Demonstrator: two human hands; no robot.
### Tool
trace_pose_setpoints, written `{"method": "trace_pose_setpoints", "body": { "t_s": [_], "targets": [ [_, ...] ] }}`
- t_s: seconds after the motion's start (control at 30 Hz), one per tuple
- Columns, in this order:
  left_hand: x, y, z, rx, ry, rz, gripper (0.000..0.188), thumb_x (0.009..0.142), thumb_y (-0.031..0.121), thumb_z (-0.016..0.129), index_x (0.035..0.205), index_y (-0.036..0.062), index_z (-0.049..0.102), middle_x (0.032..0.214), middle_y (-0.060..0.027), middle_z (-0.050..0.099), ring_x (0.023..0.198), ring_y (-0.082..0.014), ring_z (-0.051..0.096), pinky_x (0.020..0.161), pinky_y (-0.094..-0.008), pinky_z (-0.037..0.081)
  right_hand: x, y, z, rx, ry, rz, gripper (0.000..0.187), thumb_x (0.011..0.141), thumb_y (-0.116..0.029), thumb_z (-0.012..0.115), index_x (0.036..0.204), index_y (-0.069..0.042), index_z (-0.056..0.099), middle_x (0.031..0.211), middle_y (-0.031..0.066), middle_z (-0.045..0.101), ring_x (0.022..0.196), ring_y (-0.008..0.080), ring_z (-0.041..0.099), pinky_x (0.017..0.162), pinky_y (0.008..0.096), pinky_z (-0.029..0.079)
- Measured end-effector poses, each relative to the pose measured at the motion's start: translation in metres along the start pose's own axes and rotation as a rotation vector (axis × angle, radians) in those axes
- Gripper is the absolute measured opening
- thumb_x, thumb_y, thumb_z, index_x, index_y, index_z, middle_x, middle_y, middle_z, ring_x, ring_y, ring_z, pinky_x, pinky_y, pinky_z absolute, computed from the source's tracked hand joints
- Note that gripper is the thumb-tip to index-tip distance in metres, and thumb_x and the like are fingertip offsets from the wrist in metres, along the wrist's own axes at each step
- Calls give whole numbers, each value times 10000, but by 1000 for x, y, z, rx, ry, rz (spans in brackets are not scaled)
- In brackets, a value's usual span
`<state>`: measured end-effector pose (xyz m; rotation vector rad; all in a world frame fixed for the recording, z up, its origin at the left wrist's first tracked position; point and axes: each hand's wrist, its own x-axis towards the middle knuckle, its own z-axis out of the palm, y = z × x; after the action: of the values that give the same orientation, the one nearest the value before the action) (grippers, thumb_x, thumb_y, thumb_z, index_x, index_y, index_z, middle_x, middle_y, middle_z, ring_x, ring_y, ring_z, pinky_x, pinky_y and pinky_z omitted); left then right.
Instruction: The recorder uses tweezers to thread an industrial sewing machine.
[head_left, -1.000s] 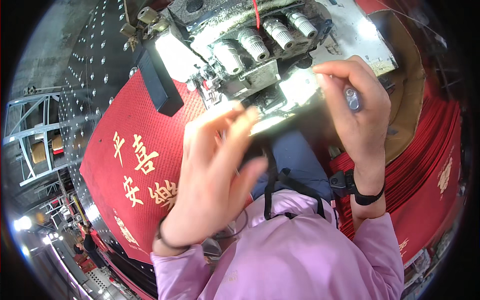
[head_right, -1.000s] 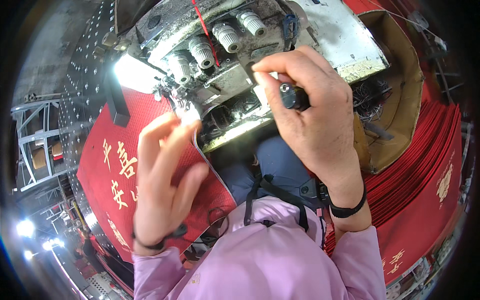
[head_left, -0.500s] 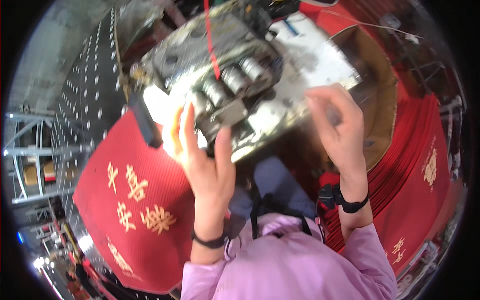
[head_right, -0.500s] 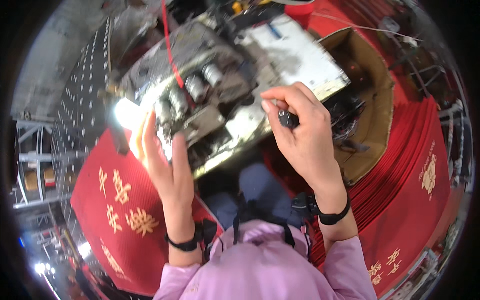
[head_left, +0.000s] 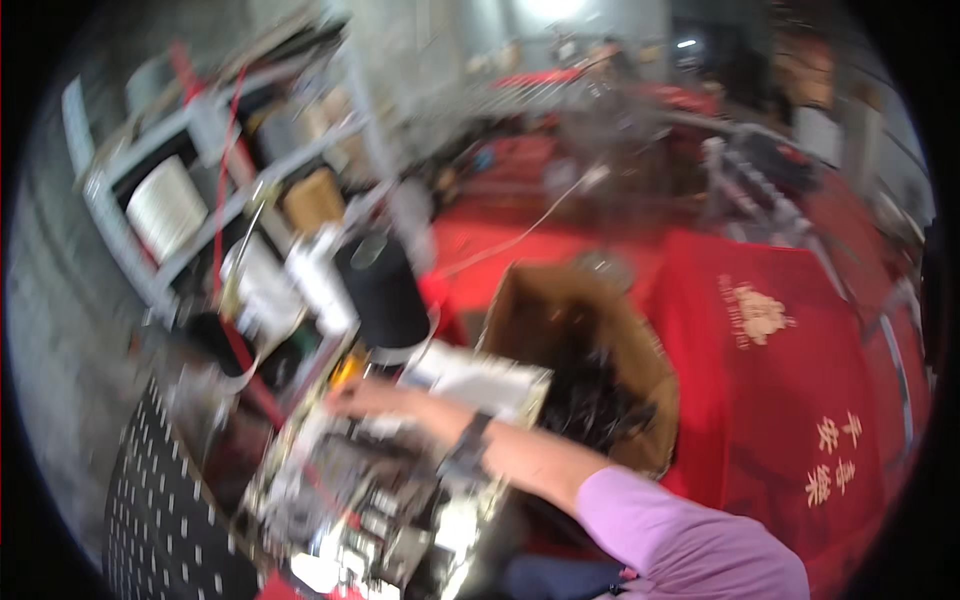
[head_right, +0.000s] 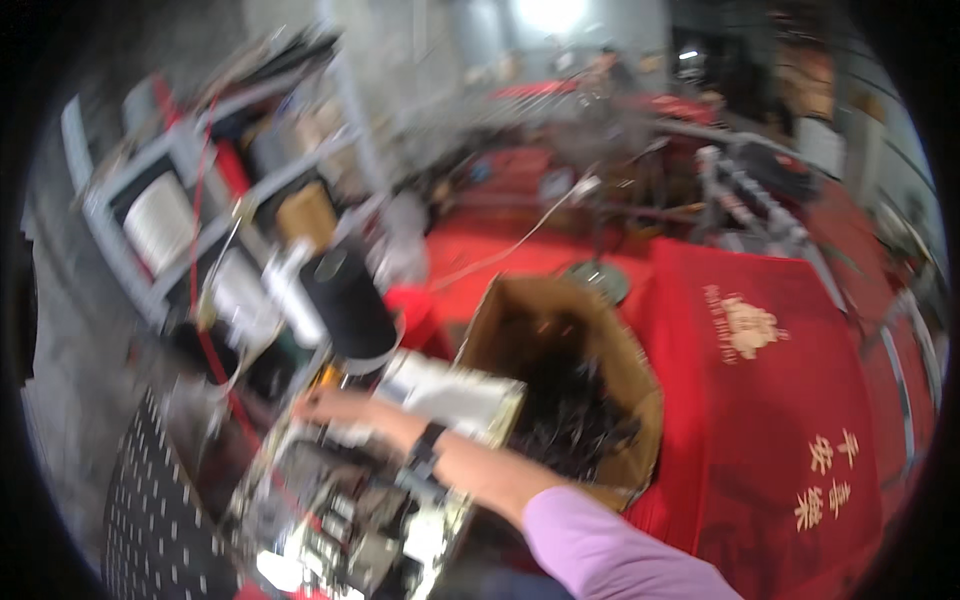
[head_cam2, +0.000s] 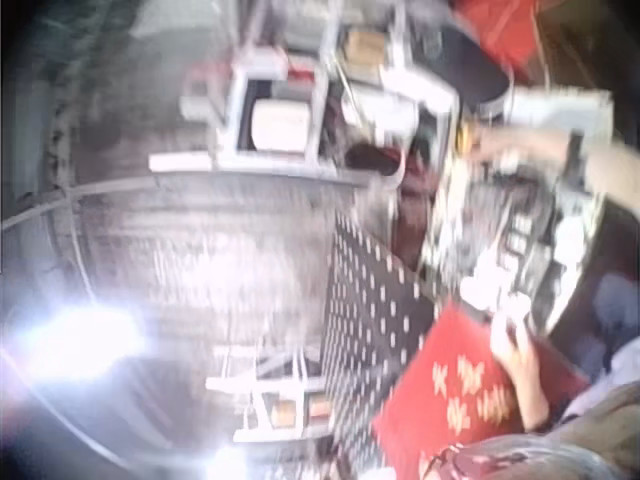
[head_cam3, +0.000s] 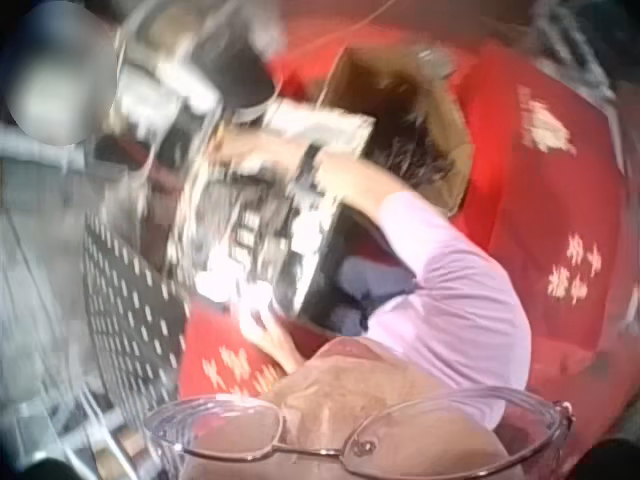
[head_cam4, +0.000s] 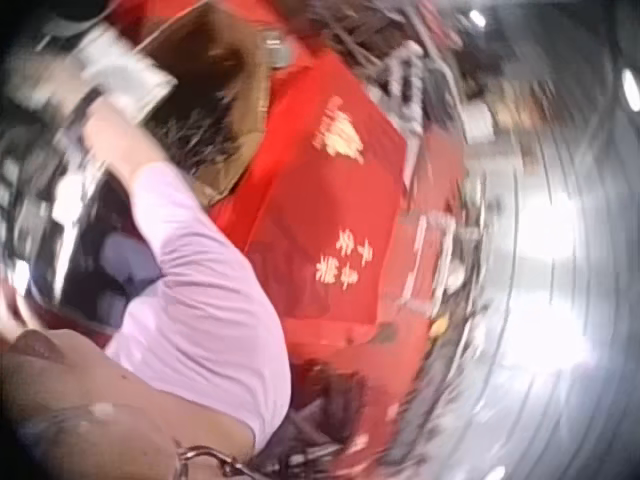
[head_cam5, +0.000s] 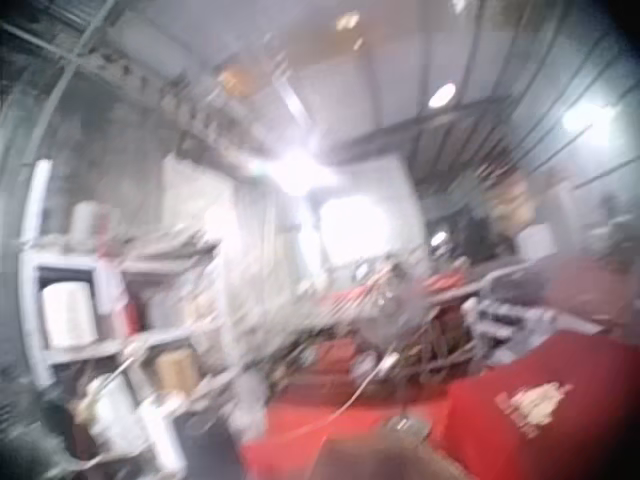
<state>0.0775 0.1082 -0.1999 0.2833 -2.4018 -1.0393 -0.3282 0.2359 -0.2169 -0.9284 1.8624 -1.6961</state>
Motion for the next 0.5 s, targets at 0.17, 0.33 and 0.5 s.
{"method": "trace_pose_setpoints", "body": {
  "t_s": [0.17,0.33,0.5],
  "targets": [
    [-3,20,3,53,231,31,207,892,113,640,1033,-39,651,998,-158,676,856,-297,613,771,-383,478,12,-32,12,-415,301,-330,317,899,-319,686,1007,-21,704,963,136,712,867,240,679,796,317,508],
    [11,43,-1,-127,94,152,126,870,98,650,907,-17,685,859,-132,683,816,-268,623,795,-395,473,43,-52,22,-105,837,-776,298,956,-322,617,965,-37,704,764,96,618,753,175,573,686,314,436],
    [-15,27,-13,-221,47,101,156,879,114,652,965,-16,666,935,-147,674,853,-277,610,824,-399,470,23,-5,11,99,943,-110,314,974,-335,567,948,-41,672,658,31,617,525,111,560,474,282,431]
  ]
}}
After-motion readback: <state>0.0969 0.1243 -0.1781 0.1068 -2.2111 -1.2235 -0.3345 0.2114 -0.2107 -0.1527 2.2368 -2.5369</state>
